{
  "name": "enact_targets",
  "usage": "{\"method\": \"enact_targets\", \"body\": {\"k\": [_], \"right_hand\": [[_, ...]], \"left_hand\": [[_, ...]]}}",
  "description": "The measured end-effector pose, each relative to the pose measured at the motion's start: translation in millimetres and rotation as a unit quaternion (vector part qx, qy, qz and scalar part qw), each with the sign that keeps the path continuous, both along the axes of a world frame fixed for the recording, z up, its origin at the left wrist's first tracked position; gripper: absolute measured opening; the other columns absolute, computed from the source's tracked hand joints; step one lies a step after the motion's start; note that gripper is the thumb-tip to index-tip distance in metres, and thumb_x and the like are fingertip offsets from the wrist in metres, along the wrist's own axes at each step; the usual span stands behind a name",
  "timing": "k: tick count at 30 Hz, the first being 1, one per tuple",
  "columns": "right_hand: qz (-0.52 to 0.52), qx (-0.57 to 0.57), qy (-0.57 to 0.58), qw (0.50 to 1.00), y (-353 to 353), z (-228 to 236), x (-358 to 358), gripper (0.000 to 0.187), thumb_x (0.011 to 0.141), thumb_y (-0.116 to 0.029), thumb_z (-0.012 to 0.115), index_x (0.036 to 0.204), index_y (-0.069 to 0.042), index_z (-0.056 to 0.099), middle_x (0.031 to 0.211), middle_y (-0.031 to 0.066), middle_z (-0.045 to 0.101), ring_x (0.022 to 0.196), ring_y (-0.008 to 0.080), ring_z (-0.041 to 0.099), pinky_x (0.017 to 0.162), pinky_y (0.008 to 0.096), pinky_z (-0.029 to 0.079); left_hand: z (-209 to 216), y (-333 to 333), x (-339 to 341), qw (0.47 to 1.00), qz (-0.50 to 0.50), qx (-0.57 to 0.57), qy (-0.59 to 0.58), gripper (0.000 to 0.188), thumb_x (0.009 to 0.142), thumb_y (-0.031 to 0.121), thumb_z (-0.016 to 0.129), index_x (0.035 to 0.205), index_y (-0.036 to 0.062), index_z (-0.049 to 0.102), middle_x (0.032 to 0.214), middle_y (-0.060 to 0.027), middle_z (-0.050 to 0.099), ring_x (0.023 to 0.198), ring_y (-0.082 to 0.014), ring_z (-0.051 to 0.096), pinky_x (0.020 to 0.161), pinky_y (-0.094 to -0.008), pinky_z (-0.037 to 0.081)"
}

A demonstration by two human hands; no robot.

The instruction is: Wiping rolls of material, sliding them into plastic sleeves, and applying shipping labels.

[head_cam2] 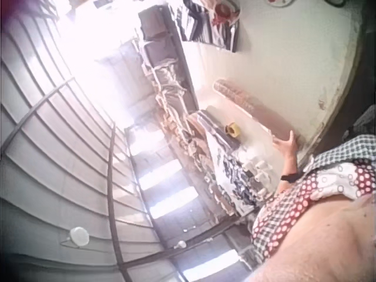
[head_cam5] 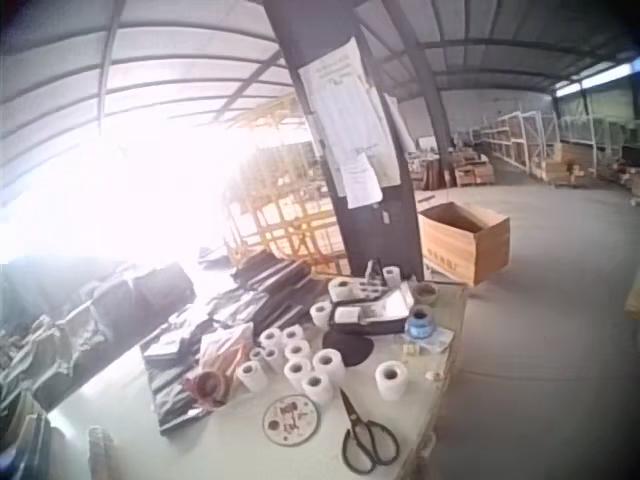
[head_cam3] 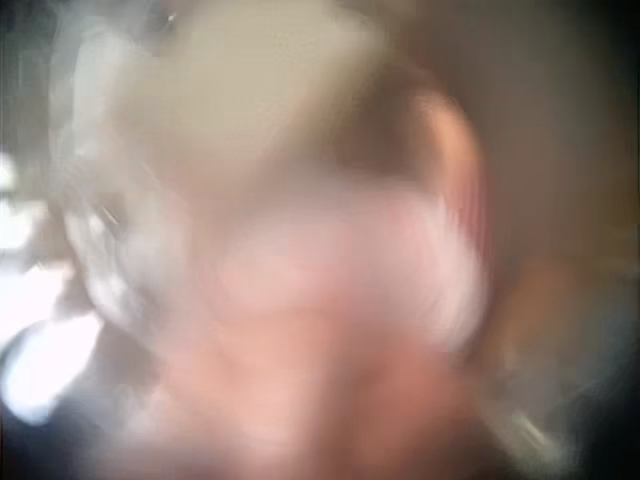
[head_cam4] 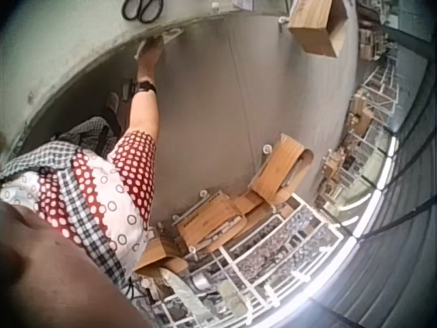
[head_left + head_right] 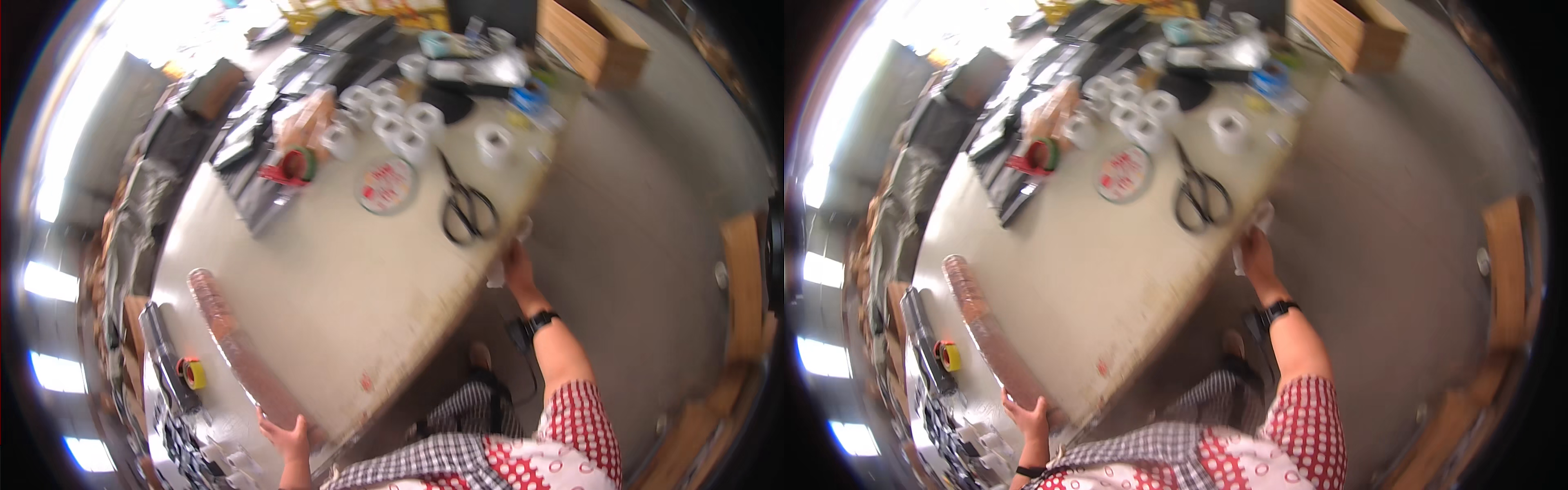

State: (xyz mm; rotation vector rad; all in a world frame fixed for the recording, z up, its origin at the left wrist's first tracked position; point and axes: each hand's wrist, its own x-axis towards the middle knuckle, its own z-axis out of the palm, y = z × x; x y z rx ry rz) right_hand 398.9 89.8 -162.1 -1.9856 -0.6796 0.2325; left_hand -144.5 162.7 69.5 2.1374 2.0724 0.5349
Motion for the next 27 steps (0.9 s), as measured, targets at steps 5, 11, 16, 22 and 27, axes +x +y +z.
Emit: {"method": "enact_targets", "body": {"k": [5, 11, 16, 22, 27], "right_hand": [[0.142, -0.204, -0.077, 0.966, 88.4, -85.9, 60.4, 0.04, 0.092, -0.027, 0.051, 0.124, -0.005, 0.05, 0.116, 0.0215, 0.057, 0.11, 0.0362, 0.053, 0.091, 0.0396, 0.043], [0.177, -0.347, -0.127, 0.912, 156.1, -125.2, 101.2, 0.039, 0.091, -0.027, 0.052, 0.123, -0.004, 0.051, 0.116, 0.0195, 0.058, 0.109, 0.0338, 0.054, 0.091, 0.0383, 0.043], [0.193, -0.382, -0.13, 0.894, 163.6, -129.9, 111.8, 0.039, 0.09, -0.026, 0.054, 0.122, -0.003, 0.053, 0.115, 0.0179, 0.059, 0.108, 0.0317, 0.055, 0.092, 0.0373, 0.043], [0.213, -0.407, -0.127, 0.879, 140.7, -121.6, 118.1, 0.039, 0.09, -0.025, 0.055, 0.121, -0.002, 0.054, 0.115, 0.0159, 0.06, 0.107, 0.0293, 0.056, 0.092, 0.036, 0.044], [0.278, -0.407, -0.123, 0.861, 88.5, -97.9, 90.0, 0.039, 0.089, -0.025, 0.056, 0.12, -0.001, 0.055, 0.115, 0.0143, 0.061, 0.106, 0.0272, 0.057, 0.093, 0.0349, 0.044]], "left_hand": [[10.5, -10.0, 22.6, 0.997, 0.074, -0.013, 0.032, 0.096, 0.06, 0.019, 0.071, 0.14, 0.004, 0.02, 0.132, -0.0222, 0.031, 0.123, -0.0391, 0.033, 0.106, -0.0468, 0.028], [11.2, -12.5, 25.0, 0.996, 0.078, -0.041, 0.012, 0.093, 0.058, 0.017, 0.065, 0.138, -0.0005, 0.019, 0.129, -0.0204, 0.033, 0.123, -0.035, 0.033, 0.108, -0.0428, 0.024], [13.0, -15.2, 34.2, 0.997, 0.066, -0.036, 0.01, 0.094, 0.057, 0.017, 0.064, 0.137, -0.0006, 0.02, 0.128, -0.0203, 0.033, 0.123, -0.0349, 0.033, 0.107, -0.0426, 0.025], [8.9, -13.3, 34.3, 0.997, 0.071, -0.037, 0.013, 0.094, 0.057, 0.018, 0.065, 0.137, -0.0005, 0.02, 0.126, -0.0207, 0.033, 0.122, -0.036, 0.034, 0.106, -0.044, 0.027], [7.9, -9.7, 14.1, 0.998, 0.055, -0.019, 0.013, 0.095, 0.057, 0.019, 0.069, 0.137, 0.0007, 0.022, 0.126, -0.021, 0.034, 0.119, -0.0371, 0.036, 0.104, -0.0448, 0.03]]}}
